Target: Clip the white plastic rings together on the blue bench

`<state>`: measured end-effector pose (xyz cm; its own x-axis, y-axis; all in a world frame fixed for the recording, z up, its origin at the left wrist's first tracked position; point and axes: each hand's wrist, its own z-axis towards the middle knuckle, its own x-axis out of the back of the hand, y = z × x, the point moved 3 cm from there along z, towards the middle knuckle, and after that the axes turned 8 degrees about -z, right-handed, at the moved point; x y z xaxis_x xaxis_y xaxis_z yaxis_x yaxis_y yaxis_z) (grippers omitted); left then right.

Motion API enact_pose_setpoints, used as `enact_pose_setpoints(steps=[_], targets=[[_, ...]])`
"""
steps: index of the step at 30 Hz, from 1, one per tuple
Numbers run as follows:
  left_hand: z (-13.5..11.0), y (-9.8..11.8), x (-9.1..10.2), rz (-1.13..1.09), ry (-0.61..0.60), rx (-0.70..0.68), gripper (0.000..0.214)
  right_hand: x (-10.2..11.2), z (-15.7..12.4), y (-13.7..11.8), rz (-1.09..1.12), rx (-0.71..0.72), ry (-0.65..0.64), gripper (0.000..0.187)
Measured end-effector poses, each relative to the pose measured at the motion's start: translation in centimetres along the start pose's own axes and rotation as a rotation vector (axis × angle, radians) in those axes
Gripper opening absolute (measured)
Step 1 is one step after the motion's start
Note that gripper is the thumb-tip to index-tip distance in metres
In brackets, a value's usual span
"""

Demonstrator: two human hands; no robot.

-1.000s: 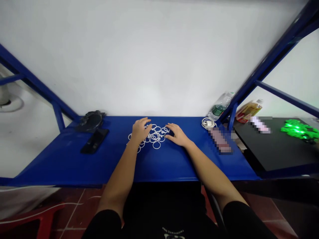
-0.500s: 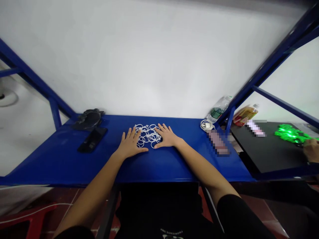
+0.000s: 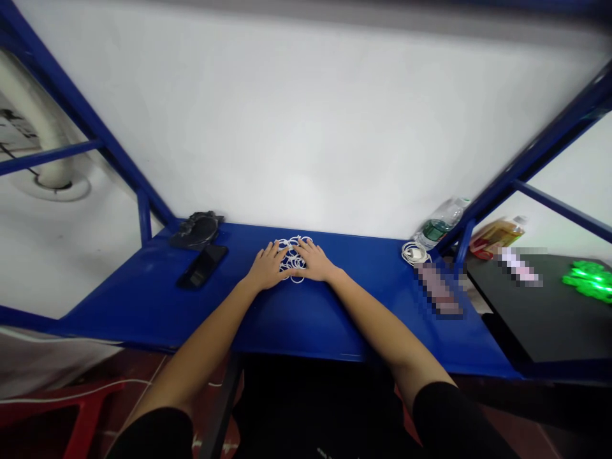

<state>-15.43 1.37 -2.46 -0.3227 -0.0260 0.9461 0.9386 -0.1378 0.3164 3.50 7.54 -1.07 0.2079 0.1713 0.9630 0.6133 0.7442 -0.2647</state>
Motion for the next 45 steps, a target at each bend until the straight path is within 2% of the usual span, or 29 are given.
enact_pose_setpoints(steps=[3, 6, 8, 11, 14, 16, 20, 23, 27, 34, 39, 45], targets=[[0.0, -0.1, 0.2, 0.009, 0.042, 0.025, 0.090, 0.6, -0.4, 0.2, 0.066, 0.009, 0.034, 0.103], [-0.5, 0.4, 0.6, 0.010, 0.097, 0.030, 0.093, 1.6, -2.4, 0.8, 0.076, -0.010, 0.076, 0.101], [-0.8, 1.6, 0.6, 0.008, 0.100, -0.022, 0.096, 2.2, -4.5, 1.3, 0.069, -0.005, 0.092, 0.100], [-0.8, 4.6, 0.3, 0.009, 0.074, -0.173, 0.098, 2.2, -7.6, 2.5, 0.036, -0.031, 0.046, 0.101], [0.5, 8.0, -0.5, 0.009, 0.042, -0.284, 0.093, 1.5, -9.8, 3.7, 0.012, -0.109, -0.036, 0.101], [2.0, 9.8, -1.2, 0.014, 0.004, -0.289, 0.089, 1.0, -10.5, 4.3, 0.014, -0.125, -0.041, 0.097], [4.9, 11.2, -2.2, 0.027, -0.009, -0.247, 0.086, 0.6, -10.7, 5.2, 0.048, -0.115, 0.007, 0.092], [5.6, 10.8, -2.7, 0.040, -0.014, -0.213, 0.079, 0.6, -10.6, 5.5, 0.057, -0.088, 0.003, 0.089], [5.2, 9.7, -3.0, 0.036, 0.030, -0.199, 0.068, 0.7, -10.7, 5.6, 0.038, -0.060, 0.003, 0.082], [5.2, 7.2, -2.2, 0.000, 0.073, -0.148, 0.054, 1.0, -10.8, 5.2, 0.031, -0.081, -0.018, 0.082], [5.4, 5.0, -1.6, -0.039, 0.091, -0.088, 0.053, 1.5, -11.0, 4.8, 0.021, -0.083, -0.029, 0.082], [5.4, 4.3, -1.1, -0.055, 0.163, -0.041, 0.040, 1.1, -10.9, 5.3, 0.039, -0.078, -0.008, 0.080]])
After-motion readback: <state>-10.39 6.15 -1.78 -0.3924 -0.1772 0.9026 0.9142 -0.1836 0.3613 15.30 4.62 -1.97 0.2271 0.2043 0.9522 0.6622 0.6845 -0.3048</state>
